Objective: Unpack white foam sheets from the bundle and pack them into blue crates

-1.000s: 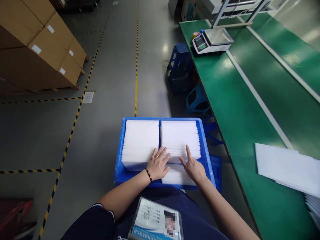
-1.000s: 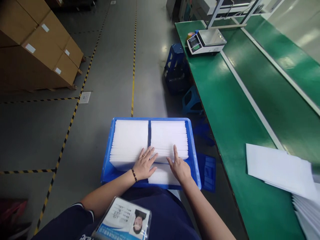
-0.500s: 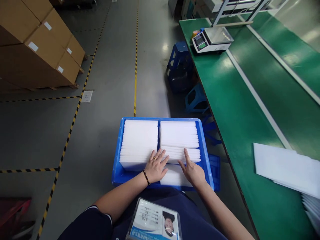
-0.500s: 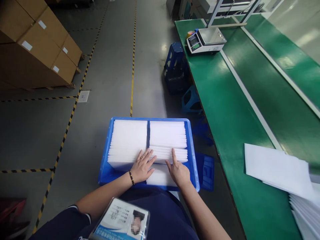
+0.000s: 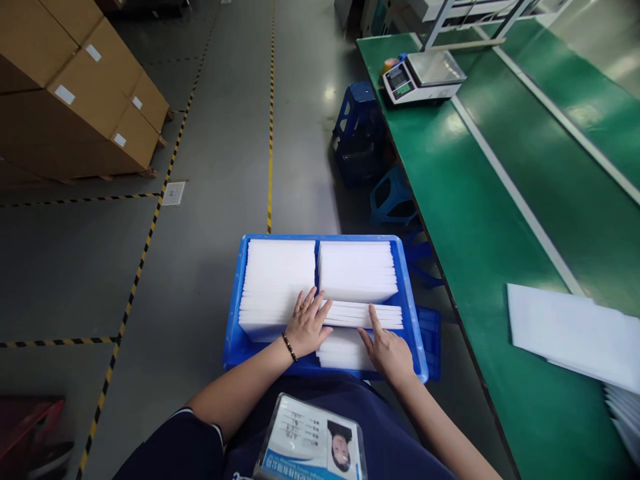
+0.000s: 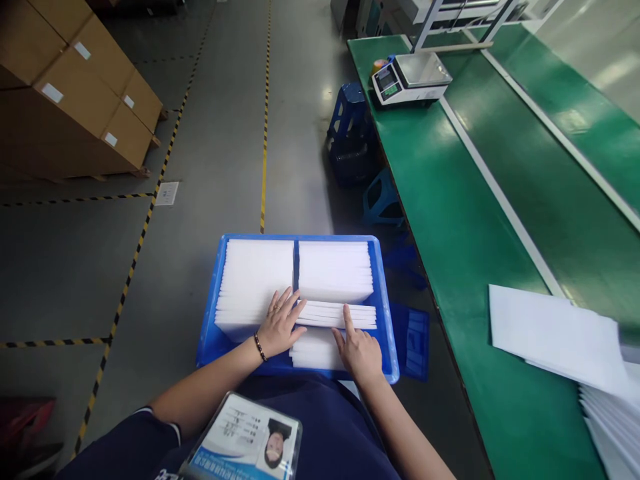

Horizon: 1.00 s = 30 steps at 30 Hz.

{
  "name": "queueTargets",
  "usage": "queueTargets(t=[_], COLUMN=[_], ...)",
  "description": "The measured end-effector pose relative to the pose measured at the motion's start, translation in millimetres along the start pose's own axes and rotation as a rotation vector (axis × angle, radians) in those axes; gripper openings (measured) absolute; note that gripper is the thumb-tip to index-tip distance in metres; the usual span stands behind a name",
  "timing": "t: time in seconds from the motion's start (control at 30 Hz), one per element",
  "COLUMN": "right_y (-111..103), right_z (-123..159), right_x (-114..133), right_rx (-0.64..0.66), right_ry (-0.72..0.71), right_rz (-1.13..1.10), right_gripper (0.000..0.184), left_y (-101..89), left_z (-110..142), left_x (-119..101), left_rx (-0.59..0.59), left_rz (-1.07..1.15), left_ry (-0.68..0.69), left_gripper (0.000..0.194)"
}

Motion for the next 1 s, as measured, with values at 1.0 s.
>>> queueTargets(t=[1.0], right_y=[-20.4], right_z=[-71.4], right_x=[-14.2], right_rx=[0.106], right_ry=[0.17], right_rz=[-0.063], right_gripper=[0.07], left_y=[28.1], left_z=[-10.3], left_x=[-22.1], left_rx=[0.103], left_rz=[0.028], left_ry=[0.168], left_gripper=[0.045])
Point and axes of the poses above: each hand's wrist, its own z-axis away from the middle knuckle, its own y-axis out of the palm, x = y × z, the point moved 7 cm from there along -z, towards the middle knuckle, and after that the axes turned 1 degree about y, right-handed, at the moved point
